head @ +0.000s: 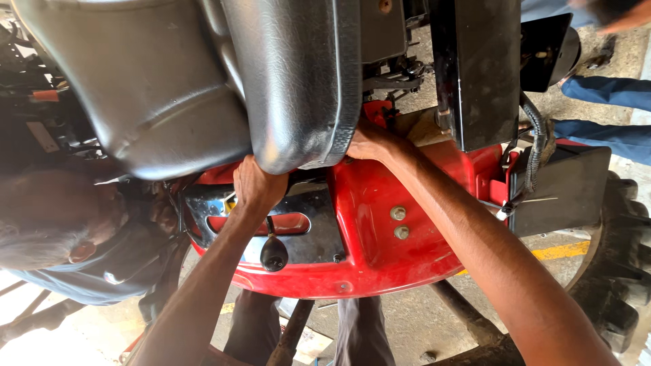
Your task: The person works on the rear body of a red tractor, using a wrench to tighten bolts on a metal panel and adjusting a lever.
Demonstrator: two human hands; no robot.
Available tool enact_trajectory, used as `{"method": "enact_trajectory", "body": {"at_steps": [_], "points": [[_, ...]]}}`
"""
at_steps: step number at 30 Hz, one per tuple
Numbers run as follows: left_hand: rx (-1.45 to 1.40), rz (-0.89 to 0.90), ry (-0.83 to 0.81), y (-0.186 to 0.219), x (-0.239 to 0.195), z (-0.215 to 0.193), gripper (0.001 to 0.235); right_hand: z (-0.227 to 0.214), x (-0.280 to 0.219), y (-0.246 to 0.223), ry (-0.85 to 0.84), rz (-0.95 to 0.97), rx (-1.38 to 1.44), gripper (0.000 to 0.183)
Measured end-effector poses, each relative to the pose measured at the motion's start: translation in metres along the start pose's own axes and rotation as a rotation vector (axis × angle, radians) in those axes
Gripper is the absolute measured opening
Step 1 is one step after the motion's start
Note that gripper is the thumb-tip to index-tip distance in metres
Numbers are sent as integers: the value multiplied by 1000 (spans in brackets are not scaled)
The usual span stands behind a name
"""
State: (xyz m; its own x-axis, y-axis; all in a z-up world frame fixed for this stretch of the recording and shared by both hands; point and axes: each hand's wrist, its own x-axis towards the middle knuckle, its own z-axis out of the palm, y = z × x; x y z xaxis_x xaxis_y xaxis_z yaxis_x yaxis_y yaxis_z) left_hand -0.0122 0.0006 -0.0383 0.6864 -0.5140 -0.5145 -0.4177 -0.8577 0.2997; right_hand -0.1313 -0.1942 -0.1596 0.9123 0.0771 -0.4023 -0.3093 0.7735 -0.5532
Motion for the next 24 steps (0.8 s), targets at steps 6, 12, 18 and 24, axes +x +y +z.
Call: {"method": "enact_trajectory", "body": {"at_steps": [6, 12, 18, 24], "points": [[-6, 31, 17, 1, -3, -1, 24, 6, -2, -2, 126, 79, 138, 24], [-23, 64, 5, 1, -6, -3, 23, -12, -2, 6, -1, 47, 88, 20], [-13, 84, -20, 2, -5, -3, 23, -16, -7, -2, 182, 52, -135, 18], [-47, 104, -3, -2, -1, -4, 24, -9, -10, -11, 234, 30, -404, 19]]}}
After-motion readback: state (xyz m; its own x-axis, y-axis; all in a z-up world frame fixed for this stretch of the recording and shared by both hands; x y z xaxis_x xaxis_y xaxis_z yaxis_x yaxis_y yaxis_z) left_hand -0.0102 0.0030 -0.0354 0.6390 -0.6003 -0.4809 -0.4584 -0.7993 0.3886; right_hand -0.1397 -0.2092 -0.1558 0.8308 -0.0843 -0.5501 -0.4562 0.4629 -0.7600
